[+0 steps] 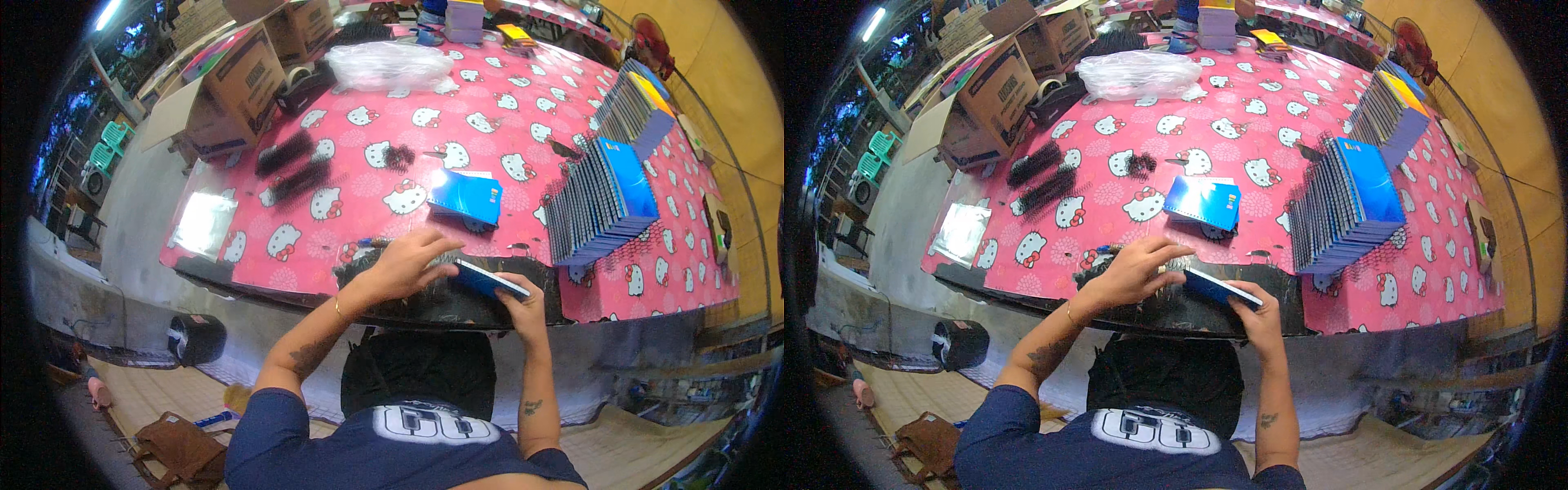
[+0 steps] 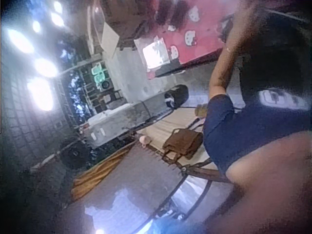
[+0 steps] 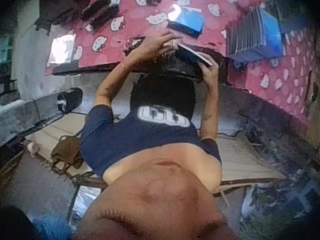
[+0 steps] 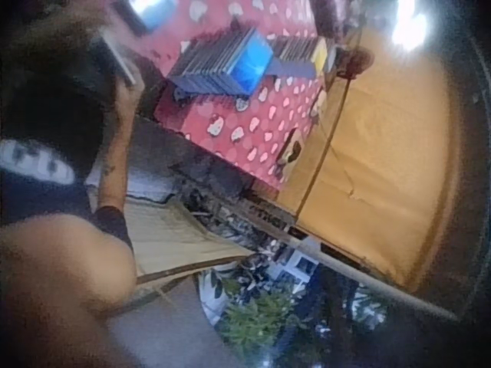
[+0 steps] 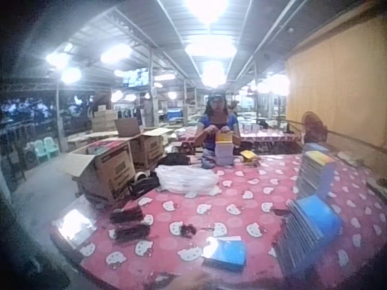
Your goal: The person assembles notebooks by manually folding covers, aligning pages, and inserting a spiral binding through pre-punched holes using a hand tool.
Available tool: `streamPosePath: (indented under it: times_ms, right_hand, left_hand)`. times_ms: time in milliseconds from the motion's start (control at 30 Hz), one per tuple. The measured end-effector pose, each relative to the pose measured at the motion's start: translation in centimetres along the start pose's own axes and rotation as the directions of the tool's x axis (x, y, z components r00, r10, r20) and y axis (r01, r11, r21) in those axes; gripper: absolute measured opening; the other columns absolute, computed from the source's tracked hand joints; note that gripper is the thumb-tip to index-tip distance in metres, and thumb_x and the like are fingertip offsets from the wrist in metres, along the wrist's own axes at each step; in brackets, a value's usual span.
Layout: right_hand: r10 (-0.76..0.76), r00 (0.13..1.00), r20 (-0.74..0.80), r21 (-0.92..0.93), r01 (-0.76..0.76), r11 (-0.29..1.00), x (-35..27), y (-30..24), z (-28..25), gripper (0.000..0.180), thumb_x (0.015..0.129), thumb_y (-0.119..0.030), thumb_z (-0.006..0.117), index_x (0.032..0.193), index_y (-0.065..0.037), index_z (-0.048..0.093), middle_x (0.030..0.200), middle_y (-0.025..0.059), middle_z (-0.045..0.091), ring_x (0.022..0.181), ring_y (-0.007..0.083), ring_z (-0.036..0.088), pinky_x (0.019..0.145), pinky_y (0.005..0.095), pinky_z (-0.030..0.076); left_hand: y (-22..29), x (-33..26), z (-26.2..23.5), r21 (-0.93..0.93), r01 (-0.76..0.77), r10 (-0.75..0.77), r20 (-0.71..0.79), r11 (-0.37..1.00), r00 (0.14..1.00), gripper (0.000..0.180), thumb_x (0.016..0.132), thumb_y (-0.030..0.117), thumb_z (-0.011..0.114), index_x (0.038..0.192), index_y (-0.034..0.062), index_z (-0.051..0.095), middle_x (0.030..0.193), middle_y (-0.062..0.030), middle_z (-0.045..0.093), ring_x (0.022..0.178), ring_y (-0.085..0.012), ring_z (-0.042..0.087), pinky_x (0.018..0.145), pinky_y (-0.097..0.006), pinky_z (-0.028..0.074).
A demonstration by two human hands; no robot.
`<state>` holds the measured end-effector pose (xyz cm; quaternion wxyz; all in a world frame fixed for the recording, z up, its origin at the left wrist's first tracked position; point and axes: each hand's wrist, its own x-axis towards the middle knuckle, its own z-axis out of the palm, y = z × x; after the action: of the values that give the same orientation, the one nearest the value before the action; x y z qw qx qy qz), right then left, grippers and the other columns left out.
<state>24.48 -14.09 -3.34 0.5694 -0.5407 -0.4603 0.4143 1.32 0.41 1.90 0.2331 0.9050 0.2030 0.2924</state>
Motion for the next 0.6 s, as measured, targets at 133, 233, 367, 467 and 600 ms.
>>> streamPosePath:
  times_ms: [133, 233, 367, 467, 600]
  right_hand:
    - [0.011, 1.000, 0.014, 0.009, -0.011, 1.000, -0.1, 0.0, -0.3, 0.024, 0.090, 0.002, 0.069, 0.115, 0.000, 0.070, 0.106, 0.0033, 0.071, 0.099, 0.0103, 0.063, 0.091, 0.0261, 0.048]
    - [-0.024, 1.000, 0.016, -0.007, 0.024, 1.000, -0.3, -0.1, -0.2, 0.023, 0.092, 0.001, 0.068, 0.115, 0.000, 0.071, 0.105, 0.0028, 0.072, 0.097, 0.0095, 0.062, 0.089, 0.0254, 0.048]
    - [-0.014, 1.000, -0.006, -0.030, 0.013, 0.999, -0.8, -0.4, -0.1, 0.023, 0.092, -0.002, 0.069, 0.115, -0.001, 0.071, 0.106, 0.0026, 0.072, 0.096, 0.0094, 0.062, 0.087, 0.0258, 0.049]
    - [0.025, 0.995, -0.095, 0.018, -0.023, 1.000, -1.1, -1.1, 0.5, 0.024, 0.092, -0.003, 0.070, 0.116, 0.000, 0.070, 0.106, 0.0033, 0.072, 0.097, 0.0101, 0.063, 0.089, 0.0265, 0.049]
    - [0.008, 0.978, -0.209, 0.034, -0.001, 0.999, -1.3, -2.8, 1.3, 0.025, 0.092, -0.003, 0.070, 0.117, 0.001, 0.070, 0.106, 0.0045, 0.072, 0.099, 0.0110, 0.063, 0.091, 0.0274, 0.049]
  left_hand:
    - [-0.6, 0.9, 0.4, -0.048, 0.014, -0.006, 0.167, 0.999, 0.986, 0.021, 0.096, 0.025, 0.065, 0.108, 0.0074, 0.066, 0.092, -0.0121, 0.064, 0.091, -0.0328, 0.064, 0.075, -0.045, 0.050]
    - [-0.3, 1.2, 0.4, -0.036, -0.008, 0.014, 0.178, 0.999, 0.984, 0.026, 0.096, 0.030, 0.065, 0.109, 0.0081, 0.065, 0.096, -0.0121, 0.062, 0.090, -0.0339, 0.064, 0.074, -0.045, 0.050]
    - [-0.2, 1.8, 0.3, 0.123, -0.039, -0.001, 0.309, 0.992, 0.951, 0.042, 0.096, 0.041, 0.061, 0.121, 0.0073, 0.060, 0.113, -0.0151, 0.059, 0.105, -0.0366, 0.060, 0.086, -0.047, 0.048]
    - [2.1, 1.5, 2.4, 0.452, -0.052, 0.044, 0.029, 0.890, 0.999, 0.064, 0.098, 0.053, 0.051, 0.138, 0.0029, 0.050, 0.139, -0.0208, 0.050, 0.132, -0.0392, 0.044, 0.107, -0.055, 0.033]
    - [4.3, -4.4, 7.8, 0.509, 0.011, 0.033, -0.077, 0.861, 0.996, 0.081, 0.101, 0.058, 0.040, 0.152, -0.0050, 0.033, 0.160, -0.0255, 0.027, 0.154, -0.0390, 0.013, 0.119, -0.065, 0.001]
